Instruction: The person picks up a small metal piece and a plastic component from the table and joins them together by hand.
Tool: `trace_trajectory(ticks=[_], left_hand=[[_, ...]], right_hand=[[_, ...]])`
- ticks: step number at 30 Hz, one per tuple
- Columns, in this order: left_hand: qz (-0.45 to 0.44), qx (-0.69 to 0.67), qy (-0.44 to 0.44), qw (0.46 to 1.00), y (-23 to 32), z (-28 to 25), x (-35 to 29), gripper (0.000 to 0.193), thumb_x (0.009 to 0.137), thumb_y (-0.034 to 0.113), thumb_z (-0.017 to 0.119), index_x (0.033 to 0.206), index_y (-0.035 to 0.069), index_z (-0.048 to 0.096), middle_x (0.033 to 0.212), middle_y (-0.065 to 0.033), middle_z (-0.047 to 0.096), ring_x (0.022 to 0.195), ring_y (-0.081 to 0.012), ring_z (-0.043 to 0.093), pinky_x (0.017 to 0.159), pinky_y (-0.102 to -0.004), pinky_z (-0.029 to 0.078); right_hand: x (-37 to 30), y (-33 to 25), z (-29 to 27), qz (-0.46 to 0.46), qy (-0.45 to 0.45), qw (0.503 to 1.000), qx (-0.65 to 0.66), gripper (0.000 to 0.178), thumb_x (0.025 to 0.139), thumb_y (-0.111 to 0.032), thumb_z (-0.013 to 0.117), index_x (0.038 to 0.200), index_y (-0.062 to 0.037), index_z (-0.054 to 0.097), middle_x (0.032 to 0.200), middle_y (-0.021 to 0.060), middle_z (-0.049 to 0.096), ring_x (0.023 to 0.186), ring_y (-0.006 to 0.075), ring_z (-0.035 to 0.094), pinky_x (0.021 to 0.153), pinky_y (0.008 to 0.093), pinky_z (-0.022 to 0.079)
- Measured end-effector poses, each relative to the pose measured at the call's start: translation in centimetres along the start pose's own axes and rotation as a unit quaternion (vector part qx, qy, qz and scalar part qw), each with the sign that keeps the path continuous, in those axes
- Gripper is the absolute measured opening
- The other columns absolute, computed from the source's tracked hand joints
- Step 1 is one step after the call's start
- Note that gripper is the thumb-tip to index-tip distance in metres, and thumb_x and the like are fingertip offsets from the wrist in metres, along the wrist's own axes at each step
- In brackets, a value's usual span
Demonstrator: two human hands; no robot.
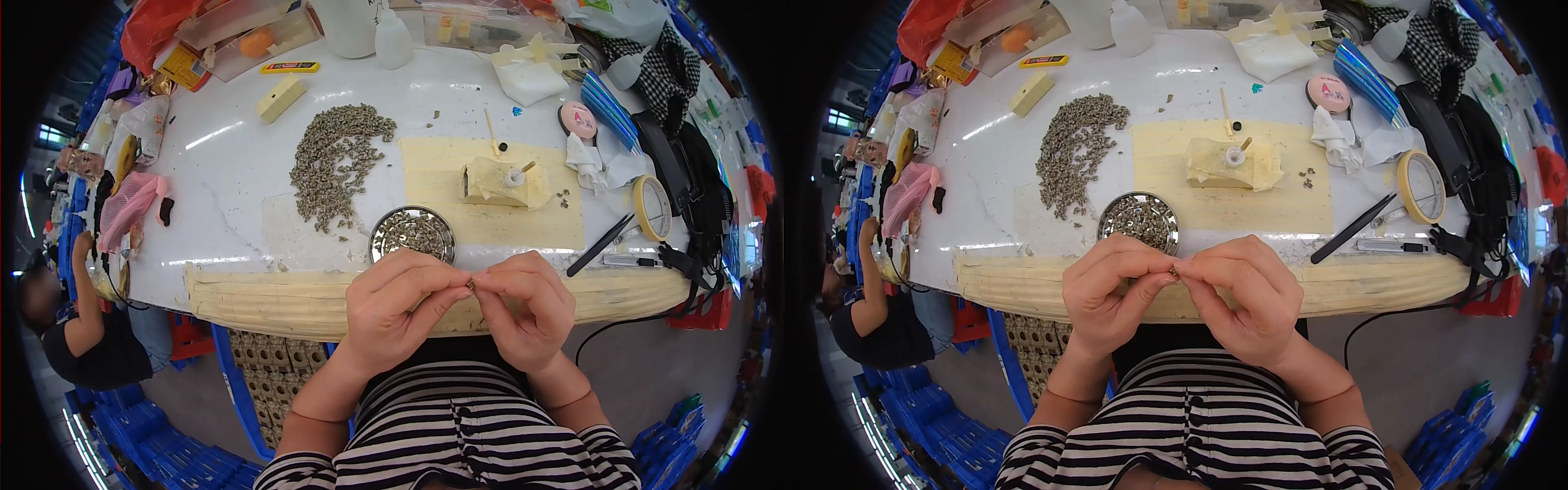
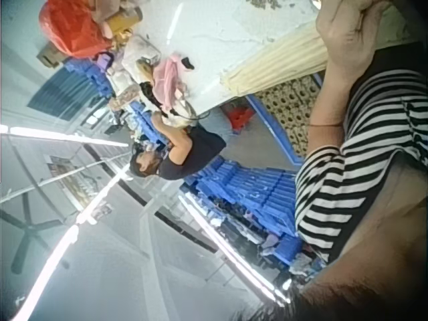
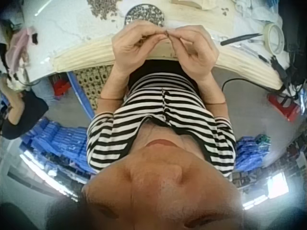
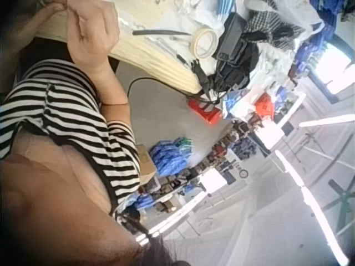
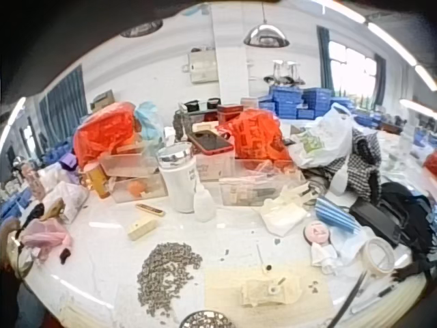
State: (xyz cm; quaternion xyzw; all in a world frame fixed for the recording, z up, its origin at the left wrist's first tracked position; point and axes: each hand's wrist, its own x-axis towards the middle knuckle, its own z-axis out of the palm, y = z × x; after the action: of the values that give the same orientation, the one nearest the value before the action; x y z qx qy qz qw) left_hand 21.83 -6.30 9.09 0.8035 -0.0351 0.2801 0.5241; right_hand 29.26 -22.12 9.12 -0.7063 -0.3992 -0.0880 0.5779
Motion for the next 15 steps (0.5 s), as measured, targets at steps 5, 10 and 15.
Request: trace_trajectory(ticks=[5,10,15], left_hand=[[0.012,-0.006,-0.001,1.0,-0.14,-0.02,-0.05,0.014,0.078,0.001,0.078,0.09,0.0,0.072,0.082,-0.0093,0.068,0.073,-0.0201,0.066,0.062,-0.0281,0.052],[-0.003,-0.011,-0.009,1.0,0.06,-0.07,0.04,0.015,0.077,0.0,0.078,0.091,0.0,0.072,0.083,-0.0098,0.069,0.073,-0.0198,0.066,0.063,-0.0276,0.052],[-0.003,-0.012,-0.007,1.0,0.03,-0.05,-0.01,0.017,0.076,-0.002,0.079,0.092,-0.001,0.073,0.084,-0.0102,0.069,0.073,-0.0186,0.067,0.063,-0.0269,0.053]], right_hand=[[0.01,-0.03,-0.01,0.004,-0.003,1.0,0.001,0.025,0.07,0.009,0.078,0.092,-0.0007,0.07,0.082,0.0095,0.068,0.072,0.0215,0.065,0.063,0.0283,0.05],[-0.03,-0.01,0.0,0.01,0.001,1.0,0.002,0.023,0.071,0.009,0.077,0.091,-0.0007,0.07,0.082,0.0096,0.068,0.072,0.0217,0.064,0.063,0.0287,0.05],[-0.11,0.08,0.06,0.004,0.002,1.0,-0.001,0.023,0.073,0.009,0.076,0.092,-0.0008,0.07,0.083,0.0099,0.067,0.072,0.0218,0.063,0.062,0.0291,0.05]])
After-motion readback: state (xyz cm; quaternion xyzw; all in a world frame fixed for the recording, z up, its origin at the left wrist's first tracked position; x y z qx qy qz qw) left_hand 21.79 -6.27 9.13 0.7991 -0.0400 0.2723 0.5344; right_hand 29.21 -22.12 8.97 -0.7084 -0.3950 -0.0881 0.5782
